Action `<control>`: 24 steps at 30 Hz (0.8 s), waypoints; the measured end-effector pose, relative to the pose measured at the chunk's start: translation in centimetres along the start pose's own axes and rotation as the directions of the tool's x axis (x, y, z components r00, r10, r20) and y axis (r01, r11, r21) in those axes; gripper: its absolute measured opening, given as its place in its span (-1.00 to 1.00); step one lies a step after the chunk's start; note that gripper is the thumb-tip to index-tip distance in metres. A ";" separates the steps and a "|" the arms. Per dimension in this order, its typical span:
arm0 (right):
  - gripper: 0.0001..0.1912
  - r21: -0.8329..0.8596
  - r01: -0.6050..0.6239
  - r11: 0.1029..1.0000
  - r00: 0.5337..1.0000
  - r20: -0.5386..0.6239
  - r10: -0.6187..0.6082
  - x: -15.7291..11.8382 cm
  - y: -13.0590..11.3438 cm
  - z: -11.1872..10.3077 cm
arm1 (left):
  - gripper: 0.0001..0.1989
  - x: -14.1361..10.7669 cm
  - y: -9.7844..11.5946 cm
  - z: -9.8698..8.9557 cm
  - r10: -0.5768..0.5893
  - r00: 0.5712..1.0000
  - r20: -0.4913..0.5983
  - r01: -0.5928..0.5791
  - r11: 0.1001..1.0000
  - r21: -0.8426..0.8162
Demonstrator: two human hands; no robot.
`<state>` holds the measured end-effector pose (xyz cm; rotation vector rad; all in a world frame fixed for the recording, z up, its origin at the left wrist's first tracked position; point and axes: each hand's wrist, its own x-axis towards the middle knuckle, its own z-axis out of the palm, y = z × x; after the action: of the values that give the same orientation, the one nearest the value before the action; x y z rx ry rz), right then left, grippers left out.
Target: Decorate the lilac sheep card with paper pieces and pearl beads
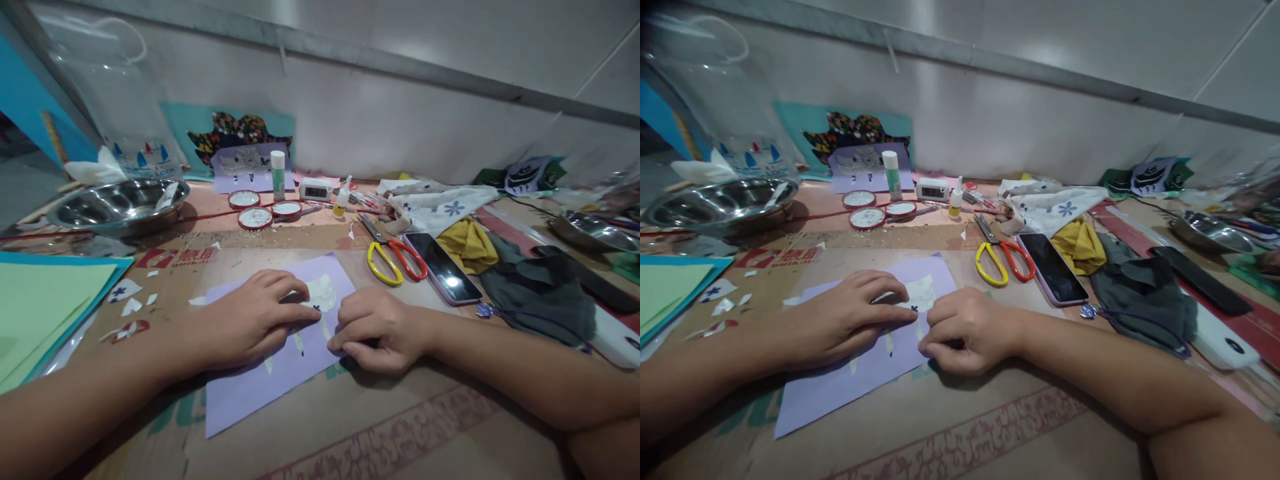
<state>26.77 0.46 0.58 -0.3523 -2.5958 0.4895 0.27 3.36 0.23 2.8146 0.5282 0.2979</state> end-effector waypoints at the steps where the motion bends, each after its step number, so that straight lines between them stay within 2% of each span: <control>1: -0.74 0.000 -0.011 1.000 1.000 -0.014 0.011 0.0 0.0 0.0 | -0.55 0.0 0.0 0.0 0.005 1.000 0.001 -0.005 1.000 -0.002; 5: -0.72 0.044 -0.044 0.998 0.999 -0.023 0.045 -0.1 0.3 -0.2 | -0.59 0.0 0.1 0.0 -0.005 1.000 -0.030 0.004 0.999 -0.037; 7: -0.68 0.102 -0.128 0.987 0.985 -0.101 0.138 -0.2 0.8 -0.3 | -0.61 0.0 0.0 0.0 -0.026 0.997 -0.072 0.021 0.997 -0.073; 8: -0.67 0.115 -0.209 0.971 0.955 -0.188 0.228 -0.2 1.2 -0.4 | -0.61 0.0 -0.2 -0.1 -0.038 0.994 -0.099 0.030 0.996 -0.081; 9: -0.67 0.124 -0.308 0.943 0.898 -0.290 0.331 -0.2 1.6 -0.5 | -0.60 0.0 -0.3 -0.1 -0.051 0.991 -0.127 0.041 0.996 -0.079; 11: -0.75 0.133 -0.503 0.854 0.724 -0.475 0.500 -0.1 2.6 -0.6 | -0.59 0.0 -0.8 -0.1 -0.097 0.976 -0.195 0.092 0.995 -0.039; 12: -0.79 0.137 -0.568 0.811 0.661 -0.511 0.549 -0.1 3.1 -0.6 | -0.60 0.0 -1.1 -0.1 -0.132 0.962 -0.238 0.134 0.991 -0.007; 13: -0.79 0.130 -0.608 0.783 0.631 -0.520 0.576 0.0 3.6 -0.5 | -0.63 0.0 -1.4 0.0 -0.170 0.943 -0.285 0.185 0.982 0.025; 15: -0.72 0.074 -0.649 0.757 0.637 -0.490 0.595 0.1 4.3 -0.4 | -0.68 -0.1 -2.2 0.0 -0.238 0.894 -0.380 0.286 0.956 0.073; 17: -0.63 0.002 -0.676 0.737 0.660 -0.445 0.606 0.2 4.7 -0.2 | -0.69 -0.3 -2.9 0.0 -0.285 0.866 -0.410 0.352 0.931 0.097; 20: -0.56 -0.055 -0.690 0.722 0.677 -0.401 0.617 0.3 4.7 0.0 | -0.66 -0.7 -3.3 -0.4 -0.339 0.870 -0.358 0.404 0.906 0.123; 24: -0.53 -0.038 -0.665 0.746 0.700 -0.382 0.604 0.3 4.4 0.1 | -0.64 -1.3 -2.7 -0.8 -0.375 0.870 -0.320 0.437 0.887 0.147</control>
<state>27.16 4.52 -1.12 -1.3121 -2.1089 0.3719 -1.96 5.51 -0.04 2.7735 1.2724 0.5902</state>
